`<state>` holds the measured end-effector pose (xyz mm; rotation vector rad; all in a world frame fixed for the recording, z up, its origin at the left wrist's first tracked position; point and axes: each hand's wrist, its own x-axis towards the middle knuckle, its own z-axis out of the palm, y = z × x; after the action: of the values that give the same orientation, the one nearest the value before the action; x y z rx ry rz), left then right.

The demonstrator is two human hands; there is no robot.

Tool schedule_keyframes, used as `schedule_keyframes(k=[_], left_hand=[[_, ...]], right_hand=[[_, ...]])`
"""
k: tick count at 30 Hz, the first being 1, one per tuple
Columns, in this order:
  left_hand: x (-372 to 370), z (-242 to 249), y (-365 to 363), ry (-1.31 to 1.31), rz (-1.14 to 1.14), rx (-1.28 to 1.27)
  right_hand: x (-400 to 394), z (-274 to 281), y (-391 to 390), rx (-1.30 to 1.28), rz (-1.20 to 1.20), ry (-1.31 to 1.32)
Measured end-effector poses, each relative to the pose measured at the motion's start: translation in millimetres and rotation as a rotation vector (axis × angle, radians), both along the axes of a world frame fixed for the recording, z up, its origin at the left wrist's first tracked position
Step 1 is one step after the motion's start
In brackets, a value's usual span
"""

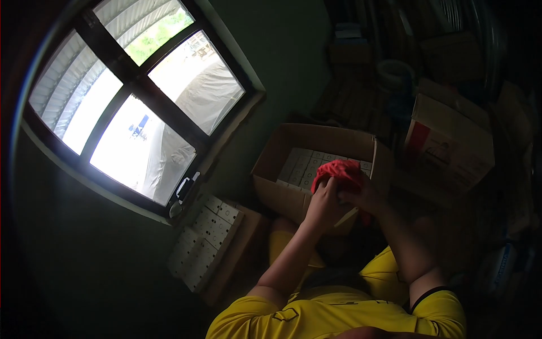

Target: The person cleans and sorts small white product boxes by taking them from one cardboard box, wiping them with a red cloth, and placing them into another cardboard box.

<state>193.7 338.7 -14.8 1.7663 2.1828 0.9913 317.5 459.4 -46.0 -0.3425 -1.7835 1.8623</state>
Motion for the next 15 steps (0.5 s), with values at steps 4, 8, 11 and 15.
schedule_keyframes(k=[4,8,11,15], left_hand=[[-0.4,10.0,0.0,-0.059,0.0,0.127],[-8.7,15.6,-2.2,-0.141,-0.054,0.121],[-9.6,3.9,-2.4,-0.198,0.005,0.272],[-14.1,-60.8,-4.3,-0.895,-0.091,0.226]], right_hand=[[-6.0,7.6,-3.7,0.03,-0.121,0.095],[-7.8,12.7,2.9,-0.093,-0.183,0.13],[-6.9,25.6,1.4,-0.265,-0.322,0.261],[-7.4,23.0,17.6,-0.284,-0.589,0.423]])
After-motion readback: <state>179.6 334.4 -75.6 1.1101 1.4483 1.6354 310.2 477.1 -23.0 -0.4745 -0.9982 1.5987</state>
